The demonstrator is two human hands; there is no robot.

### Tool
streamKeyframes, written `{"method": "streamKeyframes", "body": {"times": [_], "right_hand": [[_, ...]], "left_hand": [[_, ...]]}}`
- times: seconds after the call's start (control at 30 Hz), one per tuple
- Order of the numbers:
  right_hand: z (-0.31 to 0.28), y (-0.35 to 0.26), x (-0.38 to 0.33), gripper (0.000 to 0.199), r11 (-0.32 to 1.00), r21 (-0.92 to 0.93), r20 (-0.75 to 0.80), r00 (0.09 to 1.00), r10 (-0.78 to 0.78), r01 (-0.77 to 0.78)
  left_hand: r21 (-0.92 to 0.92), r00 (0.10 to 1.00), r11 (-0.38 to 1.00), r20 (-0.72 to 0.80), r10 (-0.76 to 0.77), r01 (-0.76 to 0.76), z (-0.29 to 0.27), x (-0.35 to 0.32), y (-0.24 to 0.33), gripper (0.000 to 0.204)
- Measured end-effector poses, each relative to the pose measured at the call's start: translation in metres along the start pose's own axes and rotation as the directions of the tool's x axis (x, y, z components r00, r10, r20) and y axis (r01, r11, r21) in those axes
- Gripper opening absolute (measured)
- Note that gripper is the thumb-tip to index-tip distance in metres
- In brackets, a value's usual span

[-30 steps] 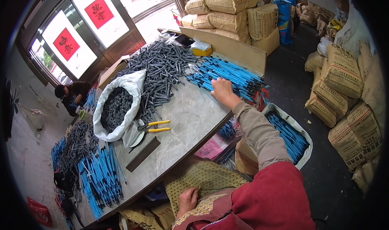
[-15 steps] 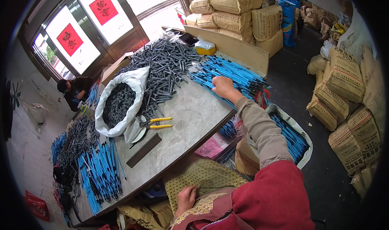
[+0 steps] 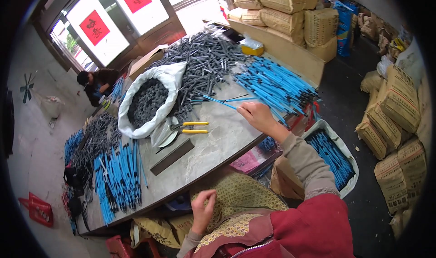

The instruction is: Assembling pens by attaching various components like barrels, clips, and caps.

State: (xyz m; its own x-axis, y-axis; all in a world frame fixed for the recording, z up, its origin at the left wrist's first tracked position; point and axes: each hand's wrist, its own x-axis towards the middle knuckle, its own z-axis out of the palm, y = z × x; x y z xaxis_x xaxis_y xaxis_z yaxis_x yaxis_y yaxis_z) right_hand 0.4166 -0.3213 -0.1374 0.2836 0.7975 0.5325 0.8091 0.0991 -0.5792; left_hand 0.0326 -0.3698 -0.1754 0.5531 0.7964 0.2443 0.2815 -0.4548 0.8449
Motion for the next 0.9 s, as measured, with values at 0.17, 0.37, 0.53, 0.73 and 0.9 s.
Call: {"method": "streamKeyframes", "body": {"times": [0.17, 0.37, 0.53, 0.73, 0.9], "right_hand": [[0.014, -0.055, -0.029, 0.017, 0.973, 0.217, -0.067, 0.996, -0.064, 0.077], [0.029, -0.101, -0.063, 0.01, 0.924, 0.368, 0.036, 0.991, -0.127, 0.105], [0.044, -0.13, -0.086, 0.013, 0.874, 0.48, 0.064, 0.99, -0.123, 0.078], [0.06, -0.142, -0.106, 0.017, 0.834, 0.551, 0.157, 0.984, -0.085, -0.016], [0.06, -0.146, -0.119, 0.018, 0.763, 0.6, 0.284, 0.956, 0.076, -0.239]], "left_hand": [[-0.416, 0.959, 0.901, -0.182, -0.216, 0.124, -0.013, 0.046, 0.018, 0.013], [-0.661, 0.894, 0.75, -0.34, -0.291, -0.007, -0.019, 0.091, 0.039, 0.029], [-0.684, 0.845, 0.699, -0.487, -0.222, -0.211, -0.021, 0.091, 0.052, 0.033], [-0.676, 0.844, 0.711, -0.485, -0.231, -0.194, -0.028, 0.077, 0.045, 0.023], [-0.713, 0.881, 0.688, -0.406, -0.244, -0.138, -0.026, 0.075, 0.042, 0.021]]}}
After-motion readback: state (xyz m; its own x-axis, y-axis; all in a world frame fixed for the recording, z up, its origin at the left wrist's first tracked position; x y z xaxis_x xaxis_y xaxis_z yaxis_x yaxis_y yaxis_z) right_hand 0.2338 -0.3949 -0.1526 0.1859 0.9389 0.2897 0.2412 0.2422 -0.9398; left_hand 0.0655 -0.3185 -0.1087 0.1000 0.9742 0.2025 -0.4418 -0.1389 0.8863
